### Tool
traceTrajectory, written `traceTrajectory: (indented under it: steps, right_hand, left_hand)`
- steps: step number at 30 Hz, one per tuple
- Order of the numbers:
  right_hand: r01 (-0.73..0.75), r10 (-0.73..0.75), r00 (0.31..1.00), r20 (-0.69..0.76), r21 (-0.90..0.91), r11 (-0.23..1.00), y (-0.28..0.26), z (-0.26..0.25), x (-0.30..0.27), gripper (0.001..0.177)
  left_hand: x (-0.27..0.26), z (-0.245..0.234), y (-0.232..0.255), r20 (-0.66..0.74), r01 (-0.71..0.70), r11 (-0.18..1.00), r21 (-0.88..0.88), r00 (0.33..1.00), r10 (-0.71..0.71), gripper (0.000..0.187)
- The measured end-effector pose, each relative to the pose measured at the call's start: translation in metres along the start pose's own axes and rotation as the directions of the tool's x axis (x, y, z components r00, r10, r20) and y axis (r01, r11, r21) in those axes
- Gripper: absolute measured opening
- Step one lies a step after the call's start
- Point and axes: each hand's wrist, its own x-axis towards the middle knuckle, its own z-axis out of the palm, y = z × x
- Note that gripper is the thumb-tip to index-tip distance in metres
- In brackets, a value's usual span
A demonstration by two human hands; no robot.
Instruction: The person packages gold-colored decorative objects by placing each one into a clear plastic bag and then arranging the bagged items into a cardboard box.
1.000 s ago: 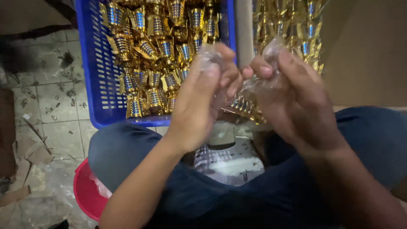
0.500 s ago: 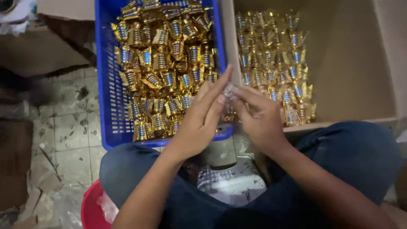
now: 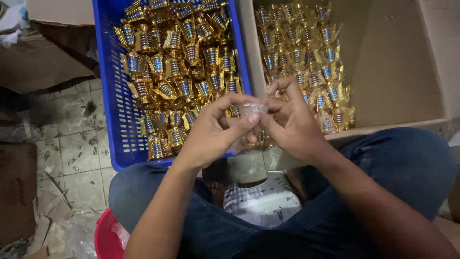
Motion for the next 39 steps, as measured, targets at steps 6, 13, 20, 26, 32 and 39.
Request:
traceTrajectory:
  steps: [6,13,20,26,32,39]
  right_hand:
    - [-0.282,0.269,0.954,0.129,0.096,0.954,-0.017,-0.012,0.003,0.031]
    - [-0.259,0.174,0.925,0.338,0.225,0.939,-0.019,-0.013,0.002,0.053]
    - [-0.265,0.268,0.957,-0.106,0.047,0.963,0.009,-0.007,0.009,0.029]
    - [-0.107,0.153,0.988,-0.031,0.576,0.811,0.029,-0.003,0.008,0.009]
    - [0.014,0.076,0.978,-0.196,0.421,0.907,0.027,0.009,0.014,0.018]
    - [0.05,-0.061,0.991,-0.122,-0.091,0.995,0.032,-0.006,0.018,0.013]
  left_hand:
    - [0.003,-0.003,-0.008,0.018,-0.138,0.989,-0.058,0.99,0.139,0.025]
    - [0.005,-0.002,-0.012,-0.06,-0.128,0.989,-0.077,0.991,0.123,0.016]
    - [0.017,0.009,-0.03,-0.262,-0.327,0.945,0.021,0.91,0.321,0.026]
    - [0.019,0.02,-0.039,-0.294,-0.389,0.92,-0.047,0.886,0.359,0.031]
    - [0.02,0.014,-0.044,-0.059,-0.468,0.88,0.083,0.879,0.473,0.032]
    - [0.015,0.01,-0.032,-0.071,-0.367,0.918,-0.15,0.93,0.36,0.058]
